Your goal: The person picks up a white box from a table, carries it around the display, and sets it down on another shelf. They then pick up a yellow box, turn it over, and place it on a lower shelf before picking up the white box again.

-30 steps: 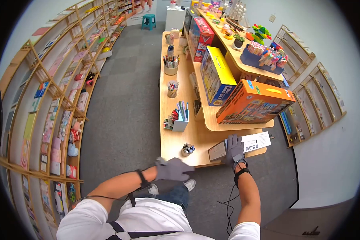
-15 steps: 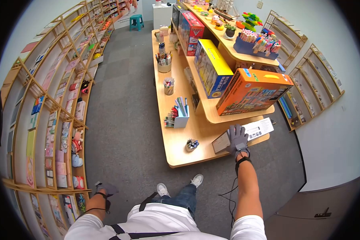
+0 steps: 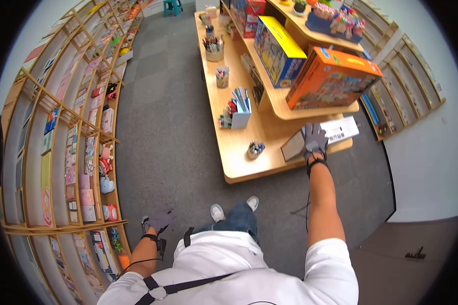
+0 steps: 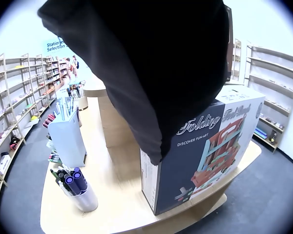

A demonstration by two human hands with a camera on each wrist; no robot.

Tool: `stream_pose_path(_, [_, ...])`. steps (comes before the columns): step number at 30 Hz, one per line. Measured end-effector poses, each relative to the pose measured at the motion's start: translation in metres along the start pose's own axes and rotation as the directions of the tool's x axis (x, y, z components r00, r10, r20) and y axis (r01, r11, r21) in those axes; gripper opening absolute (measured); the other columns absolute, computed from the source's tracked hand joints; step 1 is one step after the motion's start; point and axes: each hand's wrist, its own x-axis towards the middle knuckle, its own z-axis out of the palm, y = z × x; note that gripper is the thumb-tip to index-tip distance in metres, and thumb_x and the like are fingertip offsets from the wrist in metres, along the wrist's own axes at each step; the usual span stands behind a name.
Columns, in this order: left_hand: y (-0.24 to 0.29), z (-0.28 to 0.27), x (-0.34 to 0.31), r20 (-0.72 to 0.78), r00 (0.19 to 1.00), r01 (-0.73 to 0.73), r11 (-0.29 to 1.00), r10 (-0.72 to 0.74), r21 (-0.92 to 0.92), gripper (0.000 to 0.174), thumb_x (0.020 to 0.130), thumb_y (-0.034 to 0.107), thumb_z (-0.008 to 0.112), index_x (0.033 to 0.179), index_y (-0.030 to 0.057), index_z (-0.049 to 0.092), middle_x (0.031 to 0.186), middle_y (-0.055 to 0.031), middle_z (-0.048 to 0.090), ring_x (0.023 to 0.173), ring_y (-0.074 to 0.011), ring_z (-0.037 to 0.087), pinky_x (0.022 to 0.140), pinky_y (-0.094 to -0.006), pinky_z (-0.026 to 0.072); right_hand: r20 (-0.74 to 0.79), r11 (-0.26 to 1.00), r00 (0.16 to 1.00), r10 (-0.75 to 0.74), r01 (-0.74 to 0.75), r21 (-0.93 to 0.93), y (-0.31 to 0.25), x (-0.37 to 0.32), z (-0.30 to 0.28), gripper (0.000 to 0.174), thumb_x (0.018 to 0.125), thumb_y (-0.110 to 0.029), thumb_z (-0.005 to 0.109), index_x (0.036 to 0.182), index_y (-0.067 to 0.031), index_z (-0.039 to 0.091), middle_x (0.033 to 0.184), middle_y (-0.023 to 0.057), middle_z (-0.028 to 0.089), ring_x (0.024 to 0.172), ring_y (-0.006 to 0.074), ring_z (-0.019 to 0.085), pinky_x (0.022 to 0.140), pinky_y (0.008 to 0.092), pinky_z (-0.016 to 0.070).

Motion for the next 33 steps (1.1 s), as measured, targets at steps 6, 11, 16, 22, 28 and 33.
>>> stream_pose_path(6, [-0.065,0.033,-0.03,0.06,0.995,0.053,0.951,-0.075,0.303,0.074,0.102,0.067,0.043,0.147,0.0111,0.065,0.151,-0.0215,0.062,0.141,-0.0403,0.058,0.121,-0.0467,0.0411,-0.04,0.995,0.998,0.051,-0.048,0.09,-0.002,0.009,0.012,0.113,0.069,-0.029,0.091,0.162,-0.0124,0.029,0.157,0.0184,0.042,0.135,0.0439,0.051,0.105,0.0552,0.0502])
stream_pose_path(11, [-0.13,0.065,-0.03,0.076,0.996,-0.064,0.924,0.038,0.377,0.059,0.1,0.054,0.051,0.135,0.011,0.072,0.14,-0.0171,0.07,0.131,-0.0385,0.065,0.112,-0.0463,0.0484,-0.258,0.989,0.966,-0.032,0.067,0.128,-0.016,-0.046,-0.003,0.108,0.071,-0.029,0.089,0.161,-0.0095,0.034,0.161,0.0208,0.041,0.14,0.0488,0.048,0.111,0.0564,0.0463])
stream_pose_path(16, [-0.073,0.034,-0.041,0.043,0.975,0.204,0.95,-0.22,0.237,0.06,0.101,0.052,0.05,0.14,0.0116,0.07,0.136,-0.0161,0.073,0.125,-0.0377,0.068,0.108,-0.044,0.0508,-0.42,0.806,0.842,-0.338,0.49,0.333,-0.046,-0.078,0.04,0.101,0.073,-0.034,0.089,0.158,-0.0052,0.043,0.162,0.0265,0.043,0.147,0.0476,0.046,0.12,0.0523,0.0408])
stream_pose_path(22, [-0.044,0.025,-0.038,0.005,0.988,0.154,0.986,-0.154,0.064,0.064,0.101,0.05,0.057,0.147,0.006,0.065,0.136,-0.0176,0.073,0.125,-0.0322,0.069,0.109,-0.0408,0.0501,-0.118,0.389,0.966,-0.229,0.201,0.899,-0.114,-0.112,0.093,0.115,0.076,-0.037,0.09,0.165,0.0044,0.029,0.16,0.0303,0.047,0.15,0.0409,0.047,0.125,0.0451,0.0371])
stream_pose_path(28, [-0.021,0.014,-0.066,0.001,0.969,0.244,0.966,-0.245,-0.086,0.06,0.1,0.036,0.071,0.146,-0.0007,0.064,0.133,-0.018,0.074,0.12,-0.0237,0.07,0.105,-0.0337,0.0516,-0.046,0.16,0.999,0.006,0.045,0.986,-0.184,-0.059,0.171,0.12,0.074,-0.032,0.091,0.165,0.0082,0.024,0.157,0.0273,0.052,0.145,0.035,0.052,0.122,0.0413,0.0413])
stream_pose_path(33, [-0.015,0.006,-0.11,0.057,0.891,0.452,0.866,-0.45,-0.213,0.059,0.098,0.035,0.07,0.143,-0.0033,0.066,0.134,-0.0218,0.074,0.123,-0.0288,0.071,0.109,-0.0366,0.0507,0.11,-0.158,0.986,0.121,-0.091,0.983,-0.229,-0.02,0.18,0.089,0.077,-0.018,0.087,0.152,0.0071,0.045,0.132,0.0172,0.066,0.12,0.0253,0.065,0.107,0.0352,0.0519])
